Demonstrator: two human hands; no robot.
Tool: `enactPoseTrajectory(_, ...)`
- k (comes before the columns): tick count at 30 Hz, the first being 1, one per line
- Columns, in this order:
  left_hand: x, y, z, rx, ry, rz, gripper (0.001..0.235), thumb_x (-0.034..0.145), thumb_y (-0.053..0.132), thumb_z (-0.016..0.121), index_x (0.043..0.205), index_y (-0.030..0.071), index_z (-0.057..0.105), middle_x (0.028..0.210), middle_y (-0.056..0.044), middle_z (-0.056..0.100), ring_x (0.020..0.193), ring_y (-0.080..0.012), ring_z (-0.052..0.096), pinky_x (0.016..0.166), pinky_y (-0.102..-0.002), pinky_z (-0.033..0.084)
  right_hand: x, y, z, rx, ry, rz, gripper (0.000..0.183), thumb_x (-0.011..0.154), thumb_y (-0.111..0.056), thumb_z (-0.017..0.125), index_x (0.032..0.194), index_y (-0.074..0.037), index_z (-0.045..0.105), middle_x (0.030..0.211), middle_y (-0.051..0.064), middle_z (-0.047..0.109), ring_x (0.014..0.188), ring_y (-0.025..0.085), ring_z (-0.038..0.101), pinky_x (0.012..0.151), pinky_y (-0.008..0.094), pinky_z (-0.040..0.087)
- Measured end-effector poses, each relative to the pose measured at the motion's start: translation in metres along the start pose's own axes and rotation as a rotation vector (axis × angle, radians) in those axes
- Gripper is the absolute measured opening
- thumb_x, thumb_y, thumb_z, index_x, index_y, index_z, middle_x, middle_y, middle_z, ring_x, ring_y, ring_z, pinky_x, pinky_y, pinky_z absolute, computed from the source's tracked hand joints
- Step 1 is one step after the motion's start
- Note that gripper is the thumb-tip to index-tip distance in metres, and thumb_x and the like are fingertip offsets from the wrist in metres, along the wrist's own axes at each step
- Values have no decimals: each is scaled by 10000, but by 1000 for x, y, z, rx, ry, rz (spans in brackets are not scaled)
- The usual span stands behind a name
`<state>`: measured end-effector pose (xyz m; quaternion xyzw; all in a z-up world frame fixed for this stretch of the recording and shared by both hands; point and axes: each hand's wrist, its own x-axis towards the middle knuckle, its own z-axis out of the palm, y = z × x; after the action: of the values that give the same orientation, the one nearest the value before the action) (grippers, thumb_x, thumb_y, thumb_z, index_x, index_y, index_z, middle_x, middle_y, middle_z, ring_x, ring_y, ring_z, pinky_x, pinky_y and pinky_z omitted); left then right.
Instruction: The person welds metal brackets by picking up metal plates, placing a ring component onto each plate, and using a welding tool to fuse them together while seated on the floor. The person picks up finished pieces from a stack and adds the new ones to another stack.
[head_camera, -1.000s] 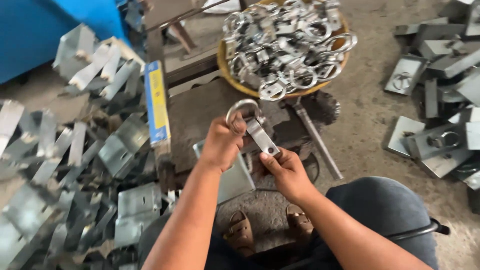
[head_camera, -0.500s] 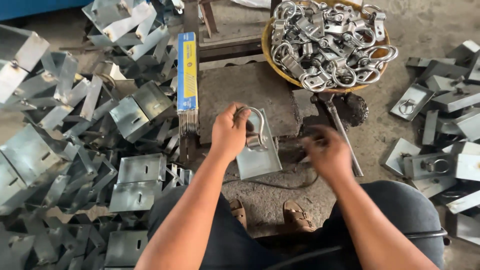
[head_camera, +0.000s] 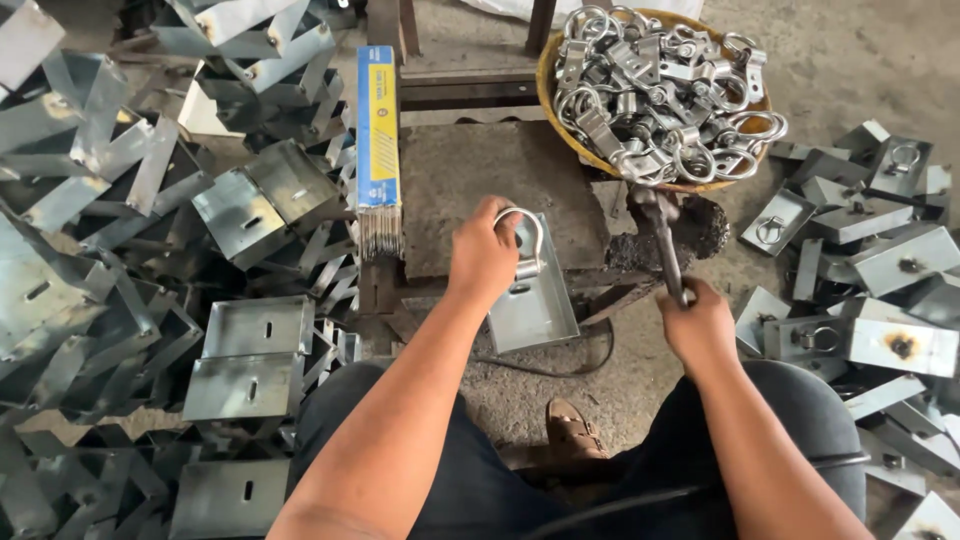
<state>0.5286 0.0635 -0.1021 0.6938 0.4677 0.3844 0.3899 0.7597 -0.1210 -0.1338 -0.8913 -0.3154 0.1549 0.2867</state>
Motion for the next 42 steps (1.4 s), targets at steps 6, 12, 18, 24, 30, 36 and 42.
enactPoseTrajectory(6,4,-6,-5,255,118,331,101,907,207,741,951,118,723,795,-155,731,761,-389,685,656,-470,527,-70,-16,-25,72,-117,-5,409,900,-332,733,1213,-72,696,657,119,627,581,251,607,556,396,467)
enactPoseTrajectory(12,13,-24,8,-14,95,275,137,968,220,690,967,84,674,791,-141,718,726,-346,704,647,-447,540,-86,-23,-98,386,43,-355,243,1022,-241,669,953,-27,576,648,33,568,509,102,531,432,268,412)
enactPoseTrajectory(18,16,-26,1,76,-23,152,149,958,227,680,988,82,696,774,-156,726,735,-340,728,648,-439,551,-81,-43,-154,557,296,-628,222,981,-263,681,1025,-52,625,658,42,601,535,120,558,477,289,445)
enactPoseTrajectory(24,15,-29,3,65,-3,174,148,958,217,679,1007,81,714,841,-170,742,766,-353,733,669,-435,562,-96,-52,-86,79,100,-403,261,941,-285,693,1097,-77,675,667,51,634,561,137,585,521,309,477)
enactPoseTrajectory(30,18,-40,10,173,8,387,134,929,203,720,932,70,732,854,-189,738,840,-399,695,755,-479,532,-138,-50,-30,23,-231,-218,371,891,-292,719,1215,-113,709,655,59,648,569,143,576,544,325,490)
enactPoseTrajectory(36,14,-35,5,103,-143,219,162,907,211,735,1010,87,737,915,-183,727,865,-371,703,768,-462,542,-138,-60,-84,370,-71,-372,275,926,-231,701,1108,-24,713,654,41,587,543,81,510,472,274,406)
enactPoseTrajectory(42,25,-38,-6,216,123,447,365,658,161,820,997,39,764,958,-241,700,884,-419,676,778,-474,554,-139,-89,-126,768,161,-774,298,1077,-231,563,1182,48,575,742,47,609,534,94,558,514,262,453)
